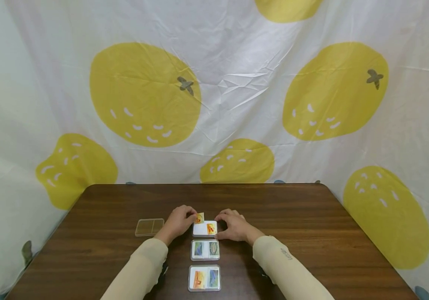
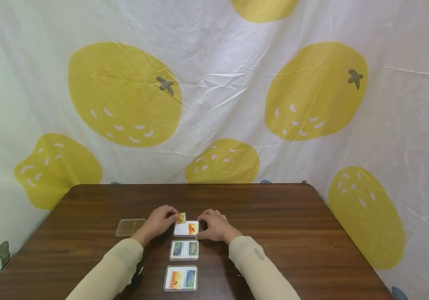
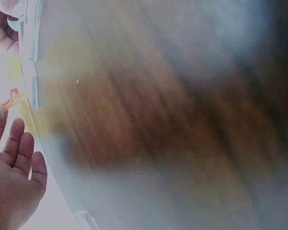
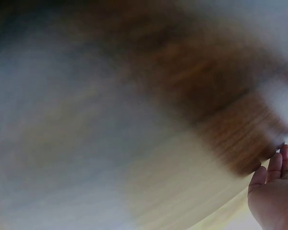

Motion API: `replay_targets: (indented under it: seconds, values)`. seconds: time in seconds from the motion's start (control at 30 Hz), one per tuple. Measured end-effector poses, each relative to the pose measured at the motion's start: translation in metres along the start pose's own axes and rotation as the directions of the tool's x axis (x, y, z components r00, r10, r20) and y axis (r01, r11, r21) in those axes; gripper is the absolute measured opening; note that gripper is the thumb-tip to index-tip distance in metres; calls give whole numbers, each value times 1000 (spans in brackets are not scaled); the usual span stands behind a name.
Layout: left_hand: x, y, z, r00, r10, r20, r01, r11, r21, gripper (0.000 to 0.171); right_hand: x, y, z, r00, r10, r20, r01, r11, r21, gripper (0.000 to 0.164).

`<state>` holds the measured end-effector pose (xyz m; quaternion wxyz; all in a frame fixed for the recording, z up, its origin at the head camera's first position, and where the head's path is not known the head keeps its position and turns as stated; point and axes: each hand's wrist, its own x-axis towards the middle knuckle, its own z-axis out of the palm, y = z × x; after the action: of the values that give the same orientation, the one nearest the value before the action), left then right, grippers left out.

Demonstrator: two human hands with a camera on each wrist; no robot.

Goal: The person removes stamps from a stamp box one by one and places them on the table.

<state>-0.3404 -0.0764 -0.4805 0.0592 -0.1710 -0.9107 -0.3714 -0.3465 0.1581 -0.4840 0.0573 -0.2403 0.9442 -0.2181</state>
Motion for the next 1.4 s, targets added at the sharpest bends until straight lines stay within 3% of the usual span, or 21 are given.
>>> replay_targets:
  seconds: [0.63, 1.07, 1.4]
  values:
    - [0, -16, -17, 998, -63, -23, 62, 997, -54, 7, -2, -1, -1, 1000, -19, 4, 18, 1000, 21, 49]
    - [-6, -22, -29, 989, -130, 72, 130, 991, 15, 10, -3, -1, -1, 1000, -29, -3, 29, 1000, 11, 49]
    - [-10, -22, -27, 994, -82, 67, 77, 995, 67, 9, -1, 1, 1, 999, -42, -21, 42, 999, -4, 48]
